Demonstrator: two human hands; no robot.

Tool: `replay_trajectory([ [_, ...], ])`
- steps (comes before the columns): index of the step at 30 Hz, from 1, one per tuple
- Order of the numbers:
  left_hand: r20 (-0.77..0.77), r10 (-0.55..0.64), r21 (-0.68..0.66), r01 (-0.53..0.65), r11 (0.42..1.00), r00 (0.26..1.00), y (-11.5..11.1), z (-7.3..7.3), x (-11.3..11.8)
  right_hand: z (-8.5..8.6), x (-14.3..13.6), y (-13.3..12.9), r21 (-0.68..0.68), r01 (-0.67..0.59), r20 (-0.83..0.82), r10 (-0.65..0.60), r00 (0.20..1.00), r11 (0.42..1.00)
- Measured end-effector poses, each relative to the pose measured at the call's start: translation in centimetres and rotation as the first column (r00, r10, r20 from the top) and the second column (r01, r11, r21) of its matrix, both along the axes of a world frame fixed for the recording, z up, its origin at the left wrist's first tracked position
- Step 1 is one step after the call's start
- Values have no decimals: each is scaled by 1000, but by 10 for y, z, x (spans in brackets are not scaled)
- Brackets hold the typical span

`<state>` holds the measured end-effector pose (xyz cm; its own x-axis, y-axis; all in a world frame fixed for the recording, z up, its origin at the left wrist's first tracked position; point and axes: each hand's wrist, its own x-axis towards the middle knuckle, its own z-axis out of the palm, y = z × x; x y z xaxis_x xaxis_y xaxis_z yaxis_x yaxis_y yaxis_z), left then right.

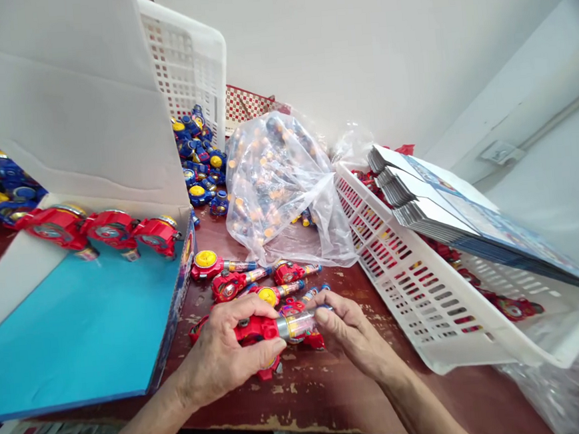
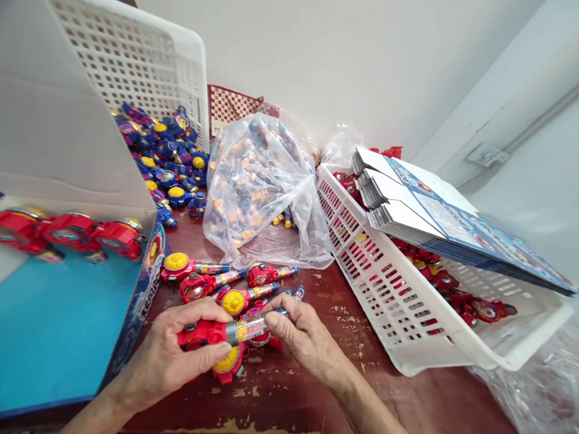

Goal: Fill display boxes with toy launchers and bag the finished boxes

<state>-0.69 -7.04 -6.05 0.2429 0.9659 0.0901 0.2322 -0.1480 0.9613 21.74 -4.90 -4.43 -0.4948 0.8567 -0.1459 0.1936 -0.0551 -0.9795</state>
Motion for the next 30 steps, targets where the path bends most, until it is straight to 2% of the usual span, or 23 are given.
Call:
replay_trajectory([
  [2,-39,32,178,-24,984,999,2,1,6,-4,1,3,-116,37,-149,-54,987,993],
  [4,-55,61,273,-44,961,997,7,2,7,-8,7,10,-171,111,-238,-151,960,979],
  [6,-26,119,250,-108,962,993,14,1,5,-13,19,21,-178,278,-234,-315,920,944],
  [8,-40,180,198,-169,966,983,19,-3,1,-23,38,34,-159,444,-192,-468,862,882],
  [10,-133,222,267,-181,947,966,19,-11,1,-39,58,44,-124,538,-149,-552,820,834],
  [13,-311,215,431,-65,900,926,9,-25,15,-69,83,50,-36,608,-45,-609,792,793],
  [16,-499,165,431,78,899,851,-1,-36,39,-90,95,50,157,643,82,-658,748,750],
  [20,-691,177,410,179,894,701,1,-45,58,-96,93,52,513,577,157,-730,665,635],
  [22,-703,175,420,204,884,689,7,-47,60,-93,88,53,636,506,161,-741,652,583],
  [24,-665,187,443,180,878,724,12,-48,58,-89,79,50,708,440,159,-731,663,553],
  [26,-577,198,466,121,876,793,16,-47,54,-83,69,44,764,335,185,-684,706,552],
  [28,-435,197,475,38,879,879,19,-44,46,-75,58,36,809,157,262,-586,767,567],
  [30,-275,150,391,-32,920,950,20,-38,36,-67,47,29,805,-7,336,-446,830,594],
])
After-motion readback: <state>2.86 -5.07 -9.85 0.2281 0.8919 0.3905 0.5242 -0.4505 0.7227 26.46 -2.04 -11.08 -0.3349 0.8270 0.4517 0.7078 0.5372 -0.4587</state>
